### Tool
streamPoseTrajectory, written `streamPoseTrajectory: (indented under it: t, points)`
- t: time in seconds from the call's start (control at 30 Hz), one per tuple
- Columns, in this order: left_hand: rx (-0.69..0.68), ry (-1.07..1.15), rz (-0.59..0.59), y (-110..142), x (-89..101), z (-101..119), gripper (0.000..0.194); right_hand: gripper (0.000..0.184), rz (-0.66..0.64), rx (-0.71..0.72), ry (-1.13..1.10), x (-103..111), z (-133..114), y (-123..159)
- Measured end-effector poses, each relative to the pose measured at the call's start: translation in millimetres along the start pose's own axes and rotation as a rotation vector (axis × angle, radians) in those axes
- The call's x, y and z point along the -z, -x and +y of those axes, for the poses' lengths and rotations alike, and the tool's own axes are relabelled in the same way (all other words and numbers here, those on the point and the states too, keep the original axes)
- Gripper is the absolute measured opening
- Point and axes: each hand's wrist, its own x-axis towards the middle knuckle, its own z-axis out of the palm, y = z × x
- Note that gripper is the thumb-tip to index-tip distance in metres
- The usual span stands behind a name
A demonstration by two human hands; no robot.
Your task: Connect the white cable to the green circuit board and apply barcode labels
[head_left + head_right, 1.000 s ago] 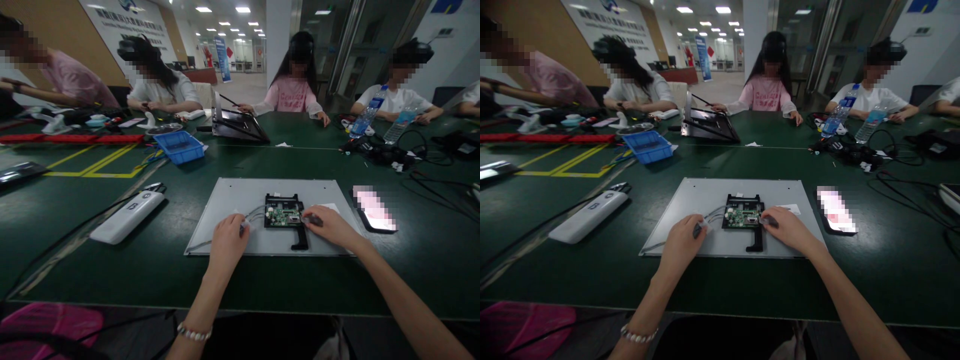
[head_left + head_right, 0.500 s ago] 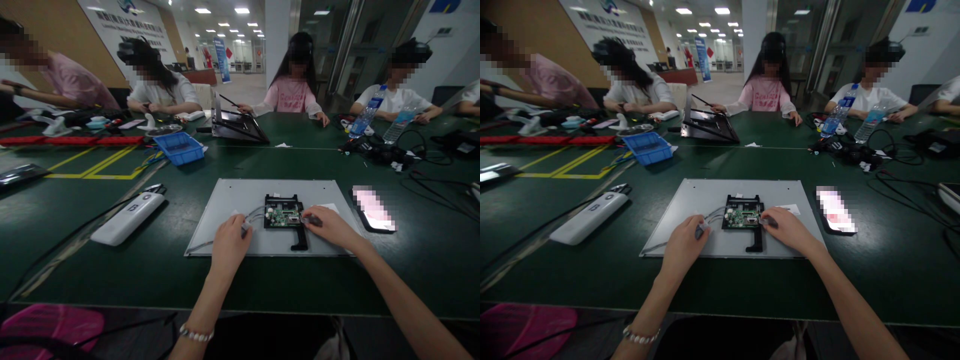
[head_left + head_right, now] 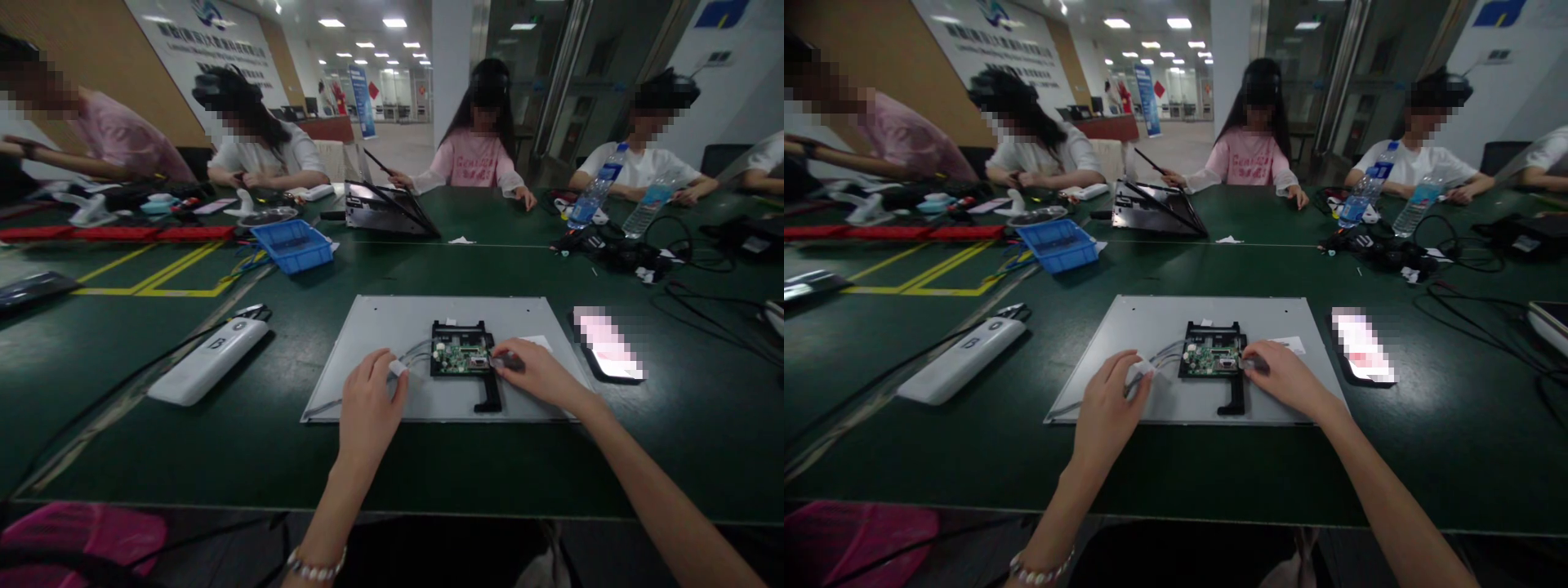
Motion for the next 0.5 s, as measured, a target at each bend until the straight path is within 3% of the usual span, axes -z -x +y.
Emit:
streamPoseTrajectory:
  t: [0.2,0.5]
  points:
    - [-0.085,-0.112,-0.110,5,-2.4,2,0.029,0.019,0.016,-0.007,-0.016,-3,-1,-1]
    - [-0.128,-0.258,-0.221,-6,-1.2,9,0.021,0.013,0.029,-0.026,-0.070,-4,-2,-2]
